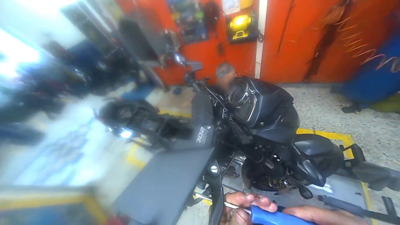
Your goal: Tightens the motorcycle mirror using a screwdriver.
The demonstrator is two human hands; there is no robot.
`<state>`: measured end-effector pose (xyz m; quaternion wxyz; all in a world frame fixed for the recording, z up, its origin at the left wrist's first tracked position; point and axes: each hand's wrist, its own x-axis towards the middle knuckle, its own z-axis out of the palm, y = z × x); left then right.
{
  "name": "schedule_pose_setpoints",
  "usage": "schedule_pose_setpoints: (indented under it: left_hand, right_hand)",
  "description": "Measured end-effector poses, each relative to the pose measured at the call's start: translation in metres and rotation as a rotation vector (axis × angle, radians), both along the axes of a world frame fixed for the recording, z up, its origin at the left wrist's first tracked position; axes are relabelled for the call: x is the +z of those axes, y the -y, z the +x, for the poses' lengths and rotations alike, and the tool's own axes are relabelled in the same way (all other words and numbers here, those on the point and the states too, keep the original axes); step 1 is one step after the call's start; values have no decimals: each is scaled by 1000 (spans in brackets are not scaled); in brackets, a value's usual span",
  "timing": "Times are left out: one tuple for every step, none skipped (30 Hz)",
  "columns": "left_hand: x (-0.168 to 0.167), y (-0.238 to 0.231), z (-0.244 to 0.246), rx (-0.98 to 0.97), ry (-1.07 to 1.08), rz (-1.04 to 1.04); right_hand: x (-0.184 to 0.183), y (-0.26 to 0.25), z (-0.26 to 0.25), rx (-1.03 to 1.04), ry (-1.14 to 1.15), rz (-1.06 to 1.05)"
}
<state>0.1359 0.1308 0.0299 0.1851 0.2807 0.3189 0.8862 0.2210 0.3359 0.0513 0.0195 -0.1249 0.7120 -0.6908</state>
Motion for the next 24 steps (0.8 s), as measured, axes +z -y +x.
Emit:
schedule_pose_setpoints:
  left_hand:
    - [0, -1, 0, -10, 5, -5]
    - [-2, -2, -1, -2, -10, -25]
    - [-4, -4, -1, 17, -41, -62]
    - [-5, -5, -2, 34, -67, -111]
    - [-4, -7, 0, 65, -63, -157]
    - [-1, -8, 3, 97, -40, -194]
    - [1, -9, 5, 116, -20, -210]
    - [2, -8, 6, 112, -18, -207]
    - [4, -6, 6, 94, -28, -205]
    - [5, -4, 4, 59, -45, -197]
    - [3, -3, 1, 14, -64, -177]
    - [0, -2, -3, -39, -91, -149]
    - [-5, -1, -8, -92, -123, -118]
    - [-10, -2, -13, -136, -151, -86]
    - [-14, -2, -16, -168, -163, -55]
    - [-17, -3, -17, -182, -160, -28]
    - [-17, -4, -18, -169, -162, -25]
    - [-17, -4, -19, -142, -175, -47]
    - [-18, -5, -19, -111, -183, -73]
    - [-17, -7, -18, -79, -164, -99]
    - [-16, -8, -15, -50, -123, -110]
    - [-15, -8, -13, -33, -94, -110]
    - [-13, -7, -12, -33, -87, -109]
    - [-11, -4, -12, -37, -88, -113]
  right_hand:
    - [0, 2, 0, -66, -84, 102]
    - [-1, 3, 1, -137, -170, 223]
    - [-3, 6, 1, -199, -261, 325]
    - [-7, 9, 2, -262, -346, 399]
    - [-12, 14, 2, -324, -423, 434]
    - [-19, 18, 3, -381, -493, 434]
    - [-25, 21, 2, -419, -547, 413]
    - [-28, 22, 1, -429, -566, 370]
    - [-27, 21, 1, -394, -533, 311]
    - [-23, 18, 1, -328, -438, 240]
    - [-19, 14, 2, -238, -302, 139]
    - [-16, 9, 3, -143, -155, 17]
    - [-16, 6, 4, -70, -24, -107]
    - [-16, 4, 5, -26, 62, -200]
    - [-14, 3, 5, -15, 88, -221]
    - [-12, 3, 6, -41, 40, -168]
    - [-11, 4, 6, -94, -61, -56]
    - [-10, 4, 5, -158, -173, 69]
    - [-9, 6, 4, -217, -267, 168]
    - [-10, 9, 5, -272, -337, 242]
    - [-12, 12, 5, -325, -393, 293]
    - [-15, 15, 5, -360, -437, 313]
    - [-17, 15, 5, -367, -456, 311]
    - [-17, 14, 4, -340, -439, 286]
